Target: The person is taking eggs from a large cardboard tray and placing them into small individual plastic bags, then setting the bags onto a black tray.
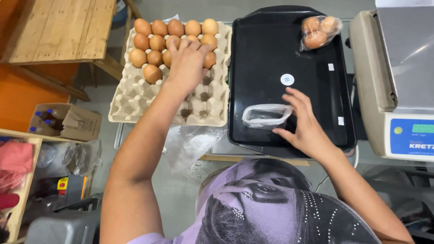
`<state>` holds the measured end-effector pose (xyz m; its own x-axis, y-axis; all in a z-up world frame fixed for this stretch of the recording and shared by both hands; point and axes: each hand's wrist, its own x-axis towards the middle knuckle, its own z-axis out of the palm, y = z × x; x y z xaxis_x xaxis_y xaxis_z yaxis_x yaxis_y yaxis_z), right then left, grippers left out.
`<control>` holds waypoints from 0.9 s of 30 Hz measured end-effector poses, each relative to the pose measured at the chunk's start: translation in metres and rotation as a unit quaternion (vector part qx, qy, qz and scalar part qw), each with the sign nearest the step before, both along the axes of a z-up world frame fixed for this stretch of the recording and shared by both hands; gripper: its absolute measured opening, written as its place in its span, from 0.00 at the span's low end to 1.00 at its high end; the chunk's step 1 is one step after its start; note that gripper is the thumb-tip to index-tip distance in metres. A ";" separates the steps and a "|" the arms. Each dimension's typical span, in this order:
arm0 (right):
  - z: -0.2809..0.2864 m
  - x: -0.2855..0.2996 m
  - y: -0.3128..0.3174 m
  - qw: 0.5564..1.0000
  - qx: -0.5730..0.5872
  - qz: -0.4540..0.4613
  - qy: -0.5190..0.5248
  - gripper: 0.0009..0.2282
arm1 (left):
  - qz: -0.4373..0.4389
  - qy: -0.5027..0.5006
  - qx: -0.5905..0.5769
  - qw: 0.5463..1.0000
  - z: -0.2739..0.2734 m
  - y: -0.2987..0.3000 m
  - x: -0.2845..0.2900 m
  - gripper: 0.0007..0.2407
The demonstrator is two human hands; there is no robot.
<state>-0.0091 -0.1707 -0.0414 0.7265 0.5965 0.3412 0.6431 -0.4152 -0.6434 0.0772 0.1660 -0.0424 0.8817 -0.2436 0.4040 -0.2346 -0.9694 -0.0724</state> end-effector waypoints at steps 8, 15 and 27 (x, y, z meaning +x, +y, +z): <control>-0.021 0.000 0.008 0.972 -0.021 -0.140 0.187 0.34 | -0.040 -0.070 0.021 0.997 0.013 0.003 -0.002 0.16; -0.013 -0.004 0.020 0.973 0.007 -0.165 0.158 0.31 | -0.099 0.110 -0.270 0.951 0.046 -0.088 -0.068 0.16; -0.010 -0.012 0.035 0.973 -0.032 -0.145 0.175 0.35 | -0.107 0.190 -0.125 0.968 0.006 -0.137 -0.086 0.14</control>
<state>-0.0215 -0.1361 -0.0513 0.9324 0.3613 0.0110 0.2389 -0.5930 -0.7689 -0.0086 0.0288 -0.0362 0.9185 -0.3732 0.1309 -0.3955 -0.8718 0.2891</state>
